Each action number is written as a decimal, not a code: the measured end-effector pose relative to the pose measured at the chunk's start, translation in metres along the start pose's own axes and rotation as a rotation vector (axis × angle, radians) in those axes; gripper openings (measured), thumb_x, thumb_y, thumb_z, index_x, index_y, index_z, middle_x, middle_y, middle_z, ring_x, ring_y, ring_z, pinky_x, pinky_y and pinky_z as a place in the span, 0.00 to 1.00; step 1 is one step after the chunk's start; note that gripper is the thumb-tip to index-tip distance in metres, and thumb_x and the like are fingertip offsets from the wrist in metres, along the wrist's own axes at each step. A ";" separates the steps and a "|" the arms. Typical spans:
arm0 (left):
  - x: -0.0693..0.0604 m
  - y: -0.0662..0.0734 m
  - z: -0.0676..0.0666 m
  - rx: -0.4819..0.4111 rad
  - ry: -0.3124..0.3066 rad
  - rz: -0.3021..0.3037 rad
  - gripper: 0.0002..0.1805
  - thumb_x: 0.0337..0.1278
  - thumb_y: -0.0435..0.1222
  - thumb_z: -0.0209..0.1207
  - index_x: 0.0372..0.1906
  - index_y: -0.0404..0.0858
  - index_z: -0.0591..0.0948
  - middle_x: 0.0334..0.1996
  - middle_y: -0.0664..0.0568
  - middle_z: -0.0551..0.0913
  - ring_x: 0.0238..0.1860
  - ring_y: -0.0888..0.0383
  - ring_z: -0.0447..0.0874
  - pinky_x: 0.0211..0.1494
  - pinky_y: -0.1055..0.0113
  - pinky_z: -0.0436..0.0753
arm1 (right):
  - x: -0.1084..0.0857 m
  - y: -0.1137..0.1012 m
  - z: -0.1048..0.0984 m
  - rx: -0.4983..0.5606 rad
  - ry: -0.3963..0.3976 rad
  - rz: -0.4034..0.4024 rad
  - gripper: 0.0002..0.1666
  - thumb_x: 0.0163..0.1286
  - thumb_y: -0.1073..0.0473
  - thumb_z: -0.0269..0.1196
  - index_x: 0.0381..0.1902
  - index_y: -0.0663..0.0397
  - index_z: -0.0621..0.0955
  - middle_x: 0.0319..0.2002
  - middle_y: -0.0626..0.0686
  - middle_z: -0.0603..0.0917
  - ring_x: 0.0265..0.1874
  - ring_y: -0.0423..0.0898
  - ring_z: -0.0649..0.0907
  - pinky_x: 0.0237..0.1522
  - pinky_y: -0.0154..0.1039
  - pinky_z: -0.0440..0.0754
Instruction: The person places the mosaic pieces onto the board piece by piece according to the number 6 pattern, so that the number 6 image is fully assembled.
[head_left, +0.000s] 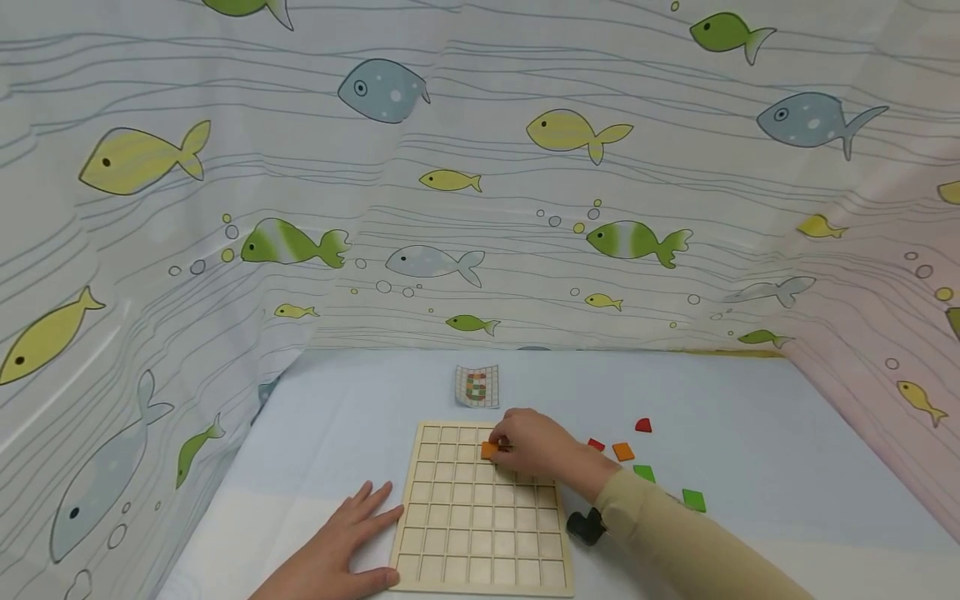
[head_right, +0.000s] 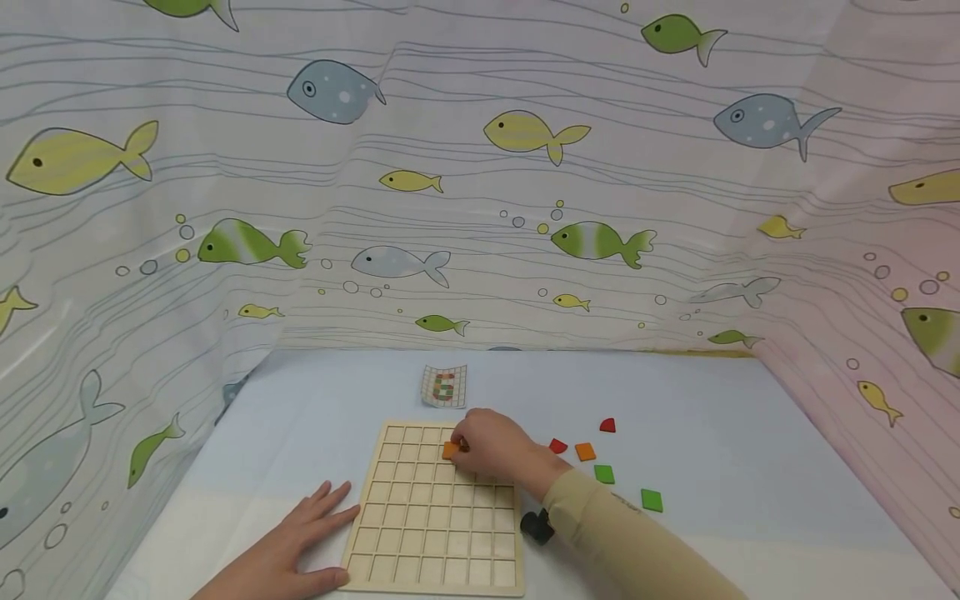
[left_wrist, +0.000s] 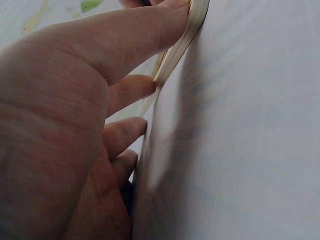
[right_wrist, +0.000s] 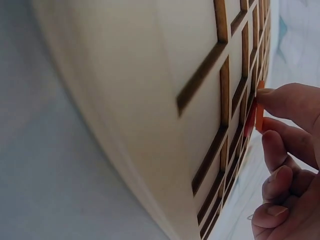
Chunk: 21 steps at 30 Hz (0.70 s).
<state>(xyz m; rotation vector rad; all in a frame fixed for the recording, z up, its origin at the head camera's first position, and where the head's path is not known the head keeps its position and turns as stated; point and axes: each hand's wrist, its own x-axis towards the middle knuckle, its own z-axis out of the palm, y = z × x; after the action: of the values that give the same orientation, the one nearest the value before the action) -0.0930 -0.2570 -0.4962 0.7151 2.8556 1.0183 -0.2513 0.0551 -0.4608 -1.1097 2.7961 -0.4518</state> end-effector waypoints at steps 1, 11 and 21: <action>0.000 0.000 0.000 0.007 0.005 0.007 0.38 0.57 0.58 0.64 0.68 0.44 0.75 0.72 0.39 0.63 0.71 0.29 0.53 0.62 0.89 0.34 | 0.001 0.000 0.001 0.003 -0.003 0.000 0.12 0.64 0.50 0.70 0.41 0.50 0.89 0.27 0.38 0.76 0.29 0.36 0.72 0.32 0.31 0.74; 0.001 0.001 0.000 0.037 -0.024 -0.044 0.38 0.56 0.61 0.63 0.69 0.47 0.75 0.74 0.44 0.63 0.73 0.33 0.52 0.72 0.49 0.56 | 0.004 -0.005 -0.002 0.031 -0.040 -0.001 0.06 0.65 0.54 0.69 0.35 0.48 0.88 0.24 0.39 0.76 0.29 0.38 0.73 0.30 0.32 0.73; 0.001 -0.001 0.001 0.008 -0.014 -0.014 0.38 0.56 0.59 0.64 0.68 0.46 0.75 0.73 0.42 0.63 0.72 0.30 0.52 0.71 0.75 0.43 | 0.011 -0.011 -0.006 0.034 -0.110 0.053 0.09 0.64 0.54 0.71 0.41 0.49 0.90 0.37 0.41 0.87 0.37 0.36 0.81 0.41 0.32 0.80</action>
<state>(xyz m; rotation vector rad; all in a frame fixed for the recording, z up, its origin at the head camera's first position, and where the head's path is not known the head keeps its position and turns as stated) -0.0942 -0.2570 -0.4978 0.6988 2.8502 0.9966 -0.2531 0.0409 -0.4518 -1.0181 2.7054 -0.4182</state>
